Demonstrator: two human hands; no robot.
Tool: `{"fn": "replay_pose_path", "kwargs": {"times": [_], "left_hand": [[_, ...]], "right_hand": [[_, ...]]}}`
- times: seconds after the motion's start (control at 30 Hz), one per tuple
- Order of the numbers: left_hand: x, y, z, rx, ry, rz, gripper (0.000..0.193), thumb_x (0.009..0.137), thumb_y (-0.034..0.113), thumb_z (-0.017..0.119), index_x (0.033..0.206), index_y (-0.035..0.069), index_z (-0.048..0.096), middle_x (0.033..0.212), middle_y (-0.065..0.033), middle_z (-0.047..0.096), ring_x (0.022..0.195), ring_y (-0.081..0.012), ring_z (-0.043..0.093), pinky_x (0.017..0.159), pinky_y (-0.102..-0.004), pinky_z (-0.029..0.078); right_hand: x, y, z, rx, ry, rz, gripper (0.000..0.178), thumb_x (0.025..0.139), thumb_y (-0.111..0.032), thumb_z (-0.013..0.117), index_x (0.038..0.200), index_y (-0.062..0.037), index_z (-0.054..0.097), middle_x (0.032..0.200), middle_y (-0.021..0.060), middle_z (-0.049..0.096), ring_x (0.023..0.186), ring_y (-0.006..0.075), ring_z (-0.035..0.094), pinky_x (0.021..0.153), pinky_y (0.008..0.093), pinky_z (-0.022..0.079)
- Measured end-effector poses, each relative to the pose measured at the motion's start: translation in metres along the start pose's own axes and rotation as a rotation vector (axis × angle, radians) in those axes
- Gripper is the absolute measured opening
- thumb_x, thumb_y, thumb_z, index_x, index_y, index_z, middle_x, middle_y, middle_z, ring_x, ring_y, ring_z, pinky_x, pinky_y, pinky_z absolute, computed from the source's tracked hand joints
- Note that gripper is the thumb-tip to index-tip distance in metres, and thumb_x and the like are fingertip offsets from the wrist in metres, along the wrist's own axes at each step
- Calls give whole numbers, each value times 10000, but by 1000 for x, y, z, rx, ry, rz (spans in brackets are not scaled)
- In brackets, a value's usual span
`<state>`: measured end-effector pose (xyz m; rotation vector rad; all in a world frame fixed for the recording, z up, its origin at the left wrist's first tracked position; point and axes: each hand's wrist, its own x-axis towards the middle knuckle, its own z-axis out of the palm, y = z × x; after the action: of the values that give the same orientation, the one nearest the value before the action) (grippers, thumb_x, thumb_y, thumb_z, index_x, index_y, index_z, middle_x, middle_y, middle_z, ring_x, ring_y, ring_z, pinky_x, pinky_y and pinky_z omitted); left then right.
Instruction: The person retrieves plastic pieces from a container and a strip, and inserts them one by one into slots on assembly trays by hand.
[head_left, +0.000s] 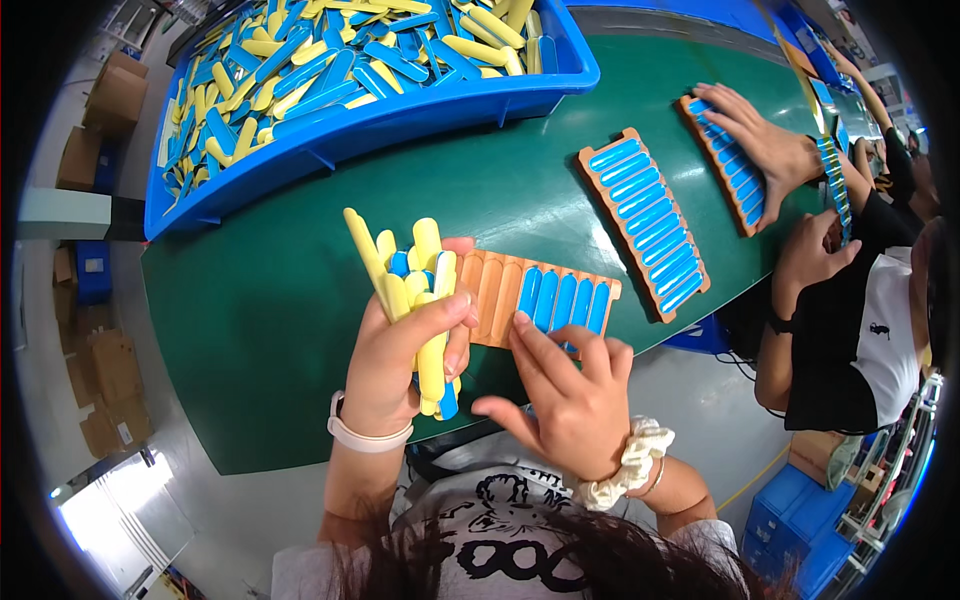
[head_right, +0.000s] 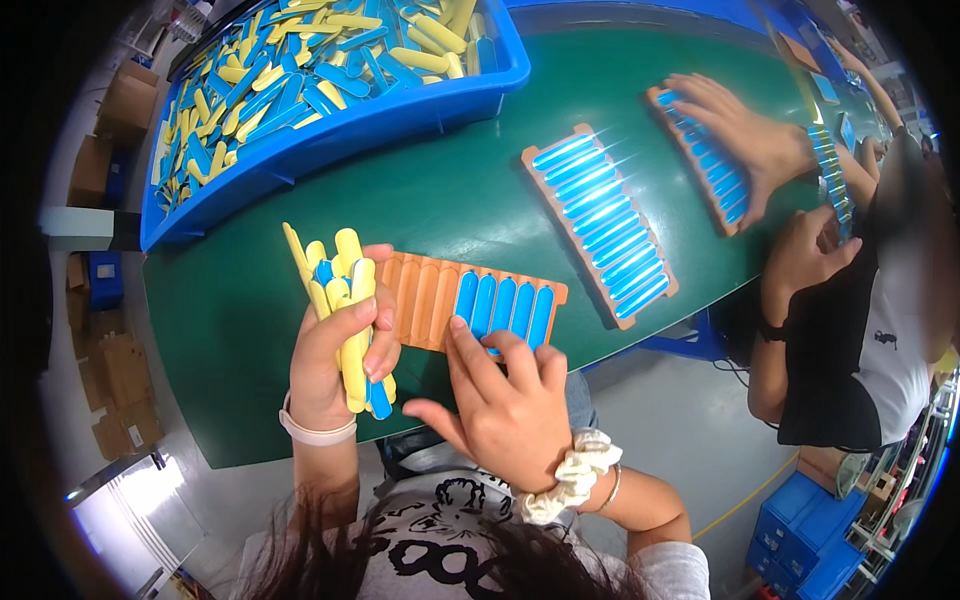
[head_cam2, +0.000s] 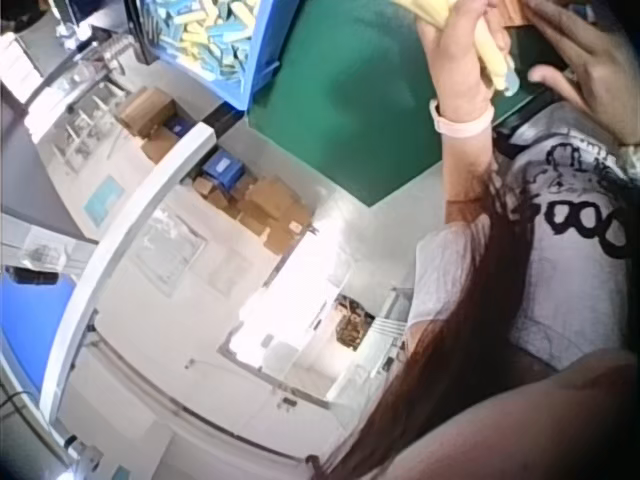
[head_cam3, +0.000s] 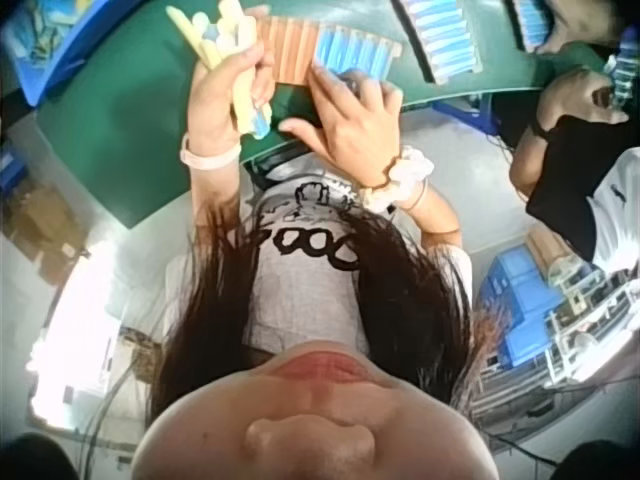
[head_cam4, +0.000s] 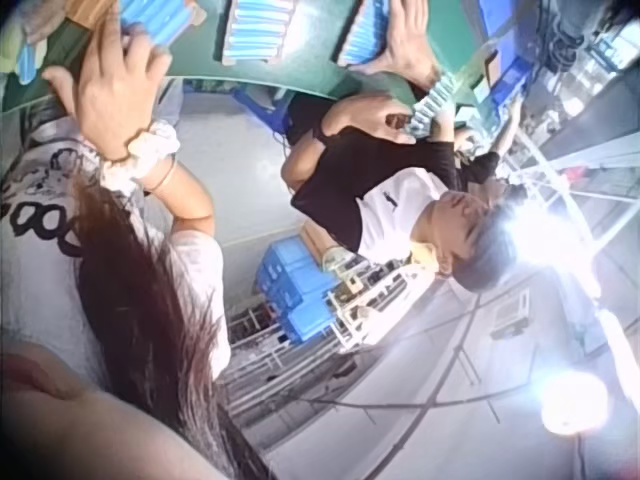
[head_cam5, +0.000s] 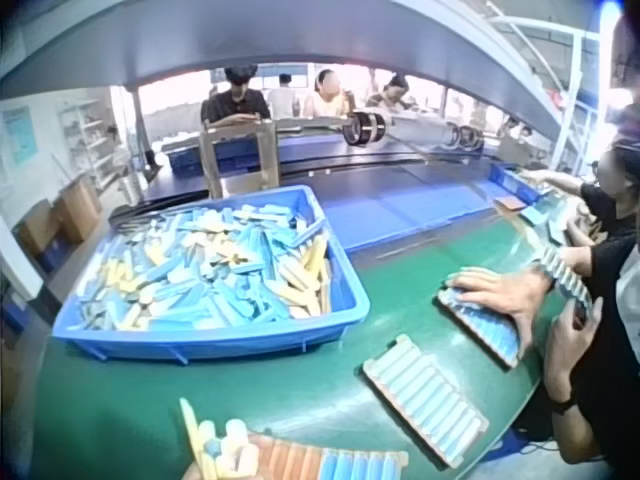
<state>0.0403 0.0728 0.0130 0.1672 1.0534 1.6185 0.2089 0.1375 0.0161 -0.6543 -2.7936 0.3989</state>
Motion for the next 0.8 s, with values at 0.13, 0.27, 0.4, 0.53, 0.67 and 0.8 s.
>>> {"fn": "replay_pose_path", "kwargs": {"times": [0.13,0.27,0.4,0.53,0.67,0.8], "left_hand": [[0,-4,3,68,-97,-50,494,808,53,542,1264,-37,376,761,-89,539,440,-106,451,396,-231,382],[-7,1,8,237,-264,-188,478,725,50,652,1156,-58,474,731,-104,572,474,-104,502,416,-216,387],[-9,1,11,311,-372,-290,435,770,124,694,1143,-12,518,755,-27,599,552,-54,511,462,-191,392],[-5,-2,5,314,-304,-230,473,744,75,662,1155,-48,462,775,-115,607,477,-101,501,428,-211,407],[-1,-3,-7,-205,-19,-61,367,867,81,482,1221,9,420,746,-54,497,430,-92,411,373,-238,360],[1,-2,-9,-303,21,-32,343,892,100,467,1223,16,434,729,-37,463,431,-88,399,368,-234,359]], "right_hand": [[-2,7,-1,61,5,10,484,759,-430,669,1005,-14,654,1147,57,596,915,221,500,765,375,328],[12,32,-16,301,240,51,330,729,-143,731,1026,-34,639,1045,84,625,916,253,518,796,368,386],[35,41,-26,946,7,127,246,795,-60,679,1026,4,624,948,114,646,794,175,586,698,286,466],[38,36,-15,1235,391,425,85,875,-30,593,953,2,606,954,93,666,833,93,590,720,257,476],[35,41,-7,298,460,41,117,779,-10,648,877,-57,604,1019,55,663,879,203,602,759,329,414],[17,23,13,59,157,-101,189,750,-120,701,925,-105,633,1088,-22,650,955,188,574,761,352,336]]}}
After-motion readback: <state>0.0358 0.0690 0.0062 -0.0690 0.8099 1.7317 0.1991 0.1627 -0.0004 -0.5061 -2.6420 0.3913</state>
